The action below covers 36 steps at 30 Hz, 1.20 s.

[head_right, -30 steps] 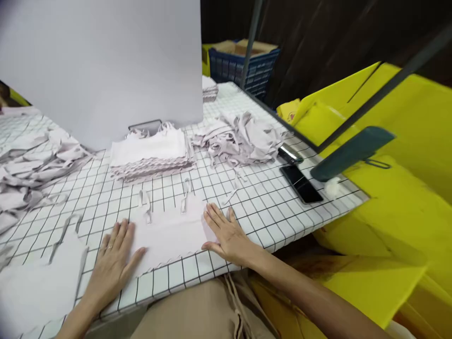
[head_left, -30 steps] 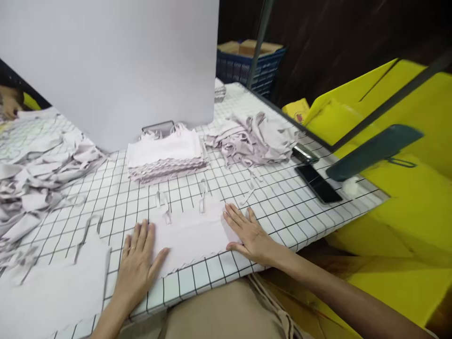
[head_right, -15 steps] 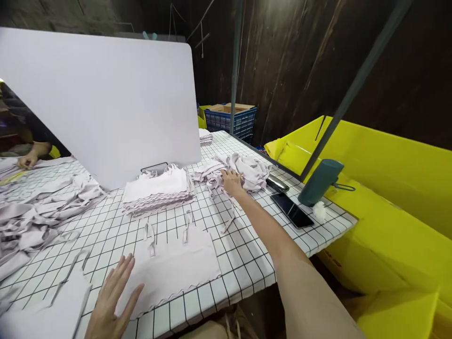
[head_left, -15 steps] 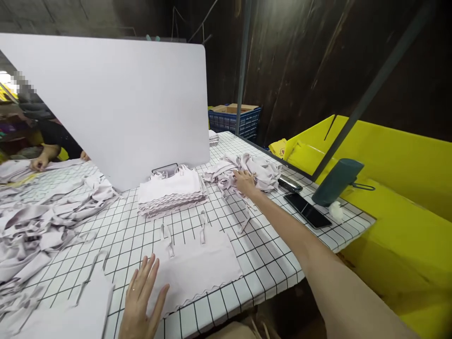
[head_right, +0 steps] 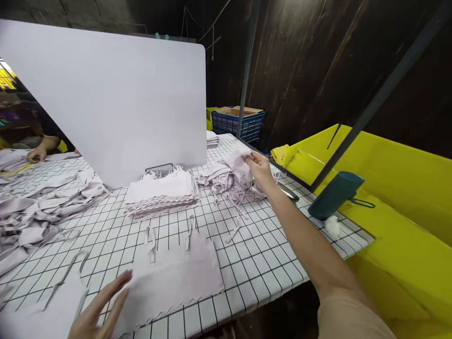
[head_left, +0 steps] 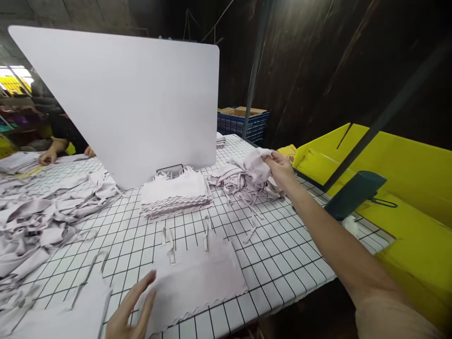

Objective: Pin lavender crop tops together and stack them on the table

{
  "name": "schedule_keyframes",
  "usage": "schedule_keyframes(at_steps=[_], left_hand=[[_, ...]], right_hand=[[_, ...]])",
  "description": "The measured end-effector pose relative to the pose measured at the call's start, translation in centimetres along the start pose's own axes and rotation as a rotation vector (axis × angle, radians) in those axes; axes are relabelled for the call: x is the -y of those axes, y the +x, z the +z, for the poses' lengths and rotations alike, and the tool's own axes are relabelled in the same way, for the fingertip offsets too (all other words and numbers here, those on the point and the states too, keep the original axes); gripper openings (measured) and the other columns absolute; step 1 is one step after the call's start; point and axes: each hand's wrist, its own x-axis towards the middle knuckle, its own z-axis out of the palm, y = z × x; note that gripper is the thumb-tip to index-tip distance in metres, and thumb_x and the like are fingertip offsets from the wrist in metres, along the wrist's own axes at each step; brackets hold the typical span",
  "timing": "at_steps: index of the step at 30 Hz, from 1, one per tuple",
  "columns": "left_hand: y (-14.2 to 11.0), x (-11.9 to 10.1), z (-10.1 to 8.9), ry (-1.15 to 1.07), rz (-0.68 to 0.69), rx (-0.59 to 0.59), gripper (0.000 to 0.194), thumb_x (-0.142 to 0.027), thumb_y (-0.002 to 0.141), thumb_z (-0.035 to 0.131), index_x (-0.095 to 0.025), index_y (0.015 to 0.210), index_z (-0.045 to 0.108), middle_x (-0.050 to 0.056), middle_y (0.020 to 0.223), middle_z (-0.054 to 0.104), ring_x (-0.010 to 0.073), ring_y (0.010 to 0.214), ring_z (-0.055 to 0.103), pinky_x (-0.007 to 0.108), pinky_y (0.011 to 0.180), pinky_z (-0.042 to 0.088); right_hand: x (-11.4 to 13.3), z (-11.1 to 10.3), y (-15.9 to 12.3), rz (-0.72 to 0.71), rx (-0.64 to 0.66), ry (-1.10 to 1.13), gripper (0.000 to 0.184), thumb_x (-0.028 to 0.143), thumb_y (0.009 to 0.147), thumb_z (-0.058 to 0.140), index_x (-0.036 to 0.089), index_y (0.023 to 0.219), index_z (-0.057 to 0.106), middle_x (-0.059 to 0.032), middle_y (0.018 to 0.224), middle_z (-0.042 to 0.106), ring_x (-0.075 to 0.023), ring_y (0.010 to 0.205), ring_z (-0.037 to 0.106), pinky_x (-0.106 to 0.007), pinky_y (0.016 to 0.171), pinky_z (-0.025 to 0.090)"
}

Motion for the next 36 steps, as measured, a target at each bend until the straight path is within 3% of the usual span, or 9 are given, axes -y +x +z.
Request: schedule_keyframes(at_steps=[4, 6, 9, 14, 17, 20, 25, 30, 36], left_hand=[[3.6, -4.5, 2.4, -0.159, 0.164, 0.214, 0.038, -0.047, 0.089, 0.062, -0.028, 0.122, 0.070, 0.003, 0.119, 0.074, 0.0255, 0.114, 0.069, 0.044, 0.102, 0.057], [5.0, -6.6, 3.3, -0.222, 0.207, 0.318, 0.038, -0.044, 0.090, 0.061, -0.026, 0.123, 0.070, 0.006, 0.118, 0.074, 0.0252, 0.112, 0.070, 0.046, 0.101, 0.057], [7.2, -10.6, 4.1, -0.329, 0.209, 0.421, 0.038, -0.042, 0.090, 0.063, -0.023, 0.123, 0.070, 0.008, 0.119, 0.074, 0.0262, 0.114, 0.068, 0.047, 0.102, 0.056], [11.5, -19.2, 5.0, -0.730, 0.312, 0.573, 0.044, -0.036, 0.084, 0.074, -0.027, 0.127, 0.066, 0.006, 0.131, 0.066, 0.0236, 0.127, 0.059, 0.037, 0.104, 0.052], [13.7, -22.3, 5.1, -0.822, 0.330, 0.829, 0.032, -0.031, 0.076, 0.082, -0.021, 0.105, 0.073, 0.005, 0.098, 0.073, 0.0181, 0.092, 0.069, 0.027, 0.077, 0.057], [14.7, -22.7, 3.6, -0.829, 0.197, 0.816, 0.021, -0.035, 0.077, 0.081, -0.016, 0.083, 0.073, 0.000, 0.070, 0.065, 0.0080, 0.058, 0.058, 0.019, 0.051, 0.045], [15.5, -21.4, -1.6, -0.857, 0.021, 0.565, 0.032, -0.043, 0.070, 0.085, -0.016, 0.074, 0.070, -0.003, 0.062, 0.060, 0.0062, 0.048, 0.051, 0.017, 0.042, 0.038], [16.4, -19.1, -5.0, -0.872, -0.050, 0.441, 0.036, -0.042, 0.062, 0.090, -0.016, 0.077, 0.070, -0.002, 0.067, 0.065, 0.0082, 0.053, 0.057, 0.018, 0.048, 0.046], [17.3, -15.5, -6.4, -0.892, -0.106, 0.461, 0.030, -0.039, 0.070, 0.085, -0.017, 0.086, 0.071, -0.002, 0.071, 0.067, 0.0086, 0.056, 0.060, 0.018, 0.050, 0.048]], right_hand=[[4.6, -2.5, 0.0, -0.102, 0.045, 0.048, 0.035, 0.051, 0.080, 0.071, 0.023, 0.100, 0.076, -0.0040, 0.094, 0.074, -0.0233, 0.091, 0.068, -0.031, 0.072, 0.054], [7.2, -3.9, -0.5, -0.127, 0.144, 0.022, 0.039, 0.045, 0.079, 0.075, 0.024, 0.112, 0.075, -0.0037, 0.091, 0.073, -0.0230, 0.090, 0.067, -0.032, 0.070, 0.053], [11.5, -5.1, -1.8, -0.101, 0.355, 0.071, 0.049, 0.043, 0.087, 0.068, 0.027, 0.133, 0.064, -0.0011, 0.075, 0.069, -0.0175, 0.072, 0.063, -0.028, 0.059, 0.049], [17.6, -2.2, -3.9, -0.198, 0.847, 0.088, 0.029, 0.036, 0.089, 0.065, 0.019, 0.111, 0.074, -0.0035, 0.090, 0.073, -0.0134, 0.078, 0.063, -0.025, 0.064, 0.049], [19.1, 0.1, -4.1, -0.193, 0.944, 0.160, 0.026, 0.035, 0.086, 0.069, 0.016, 0.104, 0.073, -0.0034, 0.090, 0.073, -0.0122, 0.077, 0.064, -0.024, 0.066, 0.049], [19.1, 0.6, -3.5, -0.082, 0.982, 0.155, 0.035, 0.037, 0.077, 0.079, 0.018, 0.105, 0.071, 0.0012, 0.076, 0.069, -0.0095, 0.064, 0.059, -0.021, 0.055, 0.043], [16.7, 0.4, -1.9, 0.115, 1.280, 0.101, 0.035, 0.038, 0.060, 0.090, 0.015, 0.083, 0.075, -0.0014, 0.077, 0.070, -0.0128, 0.068, 0.062, -0.024, 0.058, 0.047], [14.5, 2.2, -0.9, 0.140, 1.188, 0.321, 0.035, 0.043, 0.066, 0.087, 0.013, 0.071, 0.069, 0.0010, 0.068, 0.061, -0.0090, 0.064, 0.055, -0.020, 0.054, 0.042], [14.3, 4.5, -0.9, 0.254, 1.103, 0.517, 0.036, 0.039, 0.069, 0.088, 0.014, 0.077, 0.063, 0.0021, 0.072, 0.059, -0.0067, 0.063, 0.055, -0.017, 0.052, 0.041]])
